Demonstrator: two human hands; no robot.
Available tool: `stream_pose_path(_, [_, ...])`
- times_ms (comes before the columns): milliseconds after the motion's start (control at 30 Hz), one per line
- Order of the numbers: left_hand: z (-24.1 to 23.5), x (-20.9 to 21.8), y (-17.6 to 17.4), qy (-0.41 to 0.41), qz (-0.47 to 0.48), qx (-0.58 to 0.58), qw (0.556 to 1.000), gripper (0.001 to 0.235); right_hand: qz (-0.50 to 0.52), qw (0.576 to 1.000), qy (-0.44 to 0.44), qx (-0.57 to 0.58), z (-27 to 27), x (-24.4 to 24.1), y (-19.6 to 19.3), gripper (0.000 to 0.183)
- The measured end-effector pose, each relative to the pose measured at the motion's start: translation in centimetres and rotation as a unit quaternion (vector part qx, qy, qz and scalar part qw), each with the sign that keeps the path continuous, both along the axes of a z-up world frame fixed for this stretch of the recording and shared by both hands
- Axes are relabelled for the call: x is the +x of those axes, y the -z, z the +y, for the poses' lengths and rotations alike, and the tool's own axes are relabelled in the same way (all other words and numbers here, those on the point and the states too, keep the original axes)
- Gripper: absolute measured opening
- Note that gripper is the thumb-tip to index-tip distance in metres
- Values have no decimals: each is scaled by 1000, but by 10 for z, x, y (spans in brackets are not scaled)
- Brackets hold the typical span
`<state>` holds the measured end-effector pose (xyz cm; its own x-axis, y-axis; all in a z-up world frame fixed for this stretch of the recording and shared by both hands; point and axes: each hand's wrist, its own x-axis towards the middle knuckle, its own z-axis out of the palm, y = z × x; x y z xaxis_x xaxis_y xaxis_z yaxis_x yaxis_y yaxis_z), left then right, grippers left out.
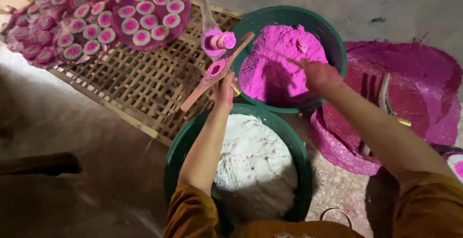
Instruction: The person scoops pink and white powders into a wooden mold, presses the layers together, and uses a metal ring to cut and release round layered cakes onto a pink mat. The process is repeated to produce multiple cakes.
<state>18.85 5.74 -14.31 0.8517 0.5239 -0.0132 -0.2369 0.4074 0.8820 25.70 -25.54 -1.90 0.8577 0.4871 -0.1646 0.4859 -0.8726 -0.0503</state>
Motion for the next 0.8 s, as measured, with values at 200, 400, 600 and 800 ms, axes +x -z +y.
stream_pose_path(200, [-24, 7, 11, 6, 44, -47, 998, 38, 72, 995, -33, -63, 56, -26, -40, 73])
stream_pose_path(400, [-22, 11, 15, -4, 13, -48, 999, 41, 81, 988, -109, 73, 66, -56, -16, 62])
stream_pose_path(600, [-17, 19, 26, -17, 7, -49, 999, 45, 186, 973, -132, 42, 42, -68, -30, 57])
stream_pose_path(800, [-2, -10, -34, -19, 1, 227, 974, 42, 233, 943, -184, 152, -47, -68, -92, 48])
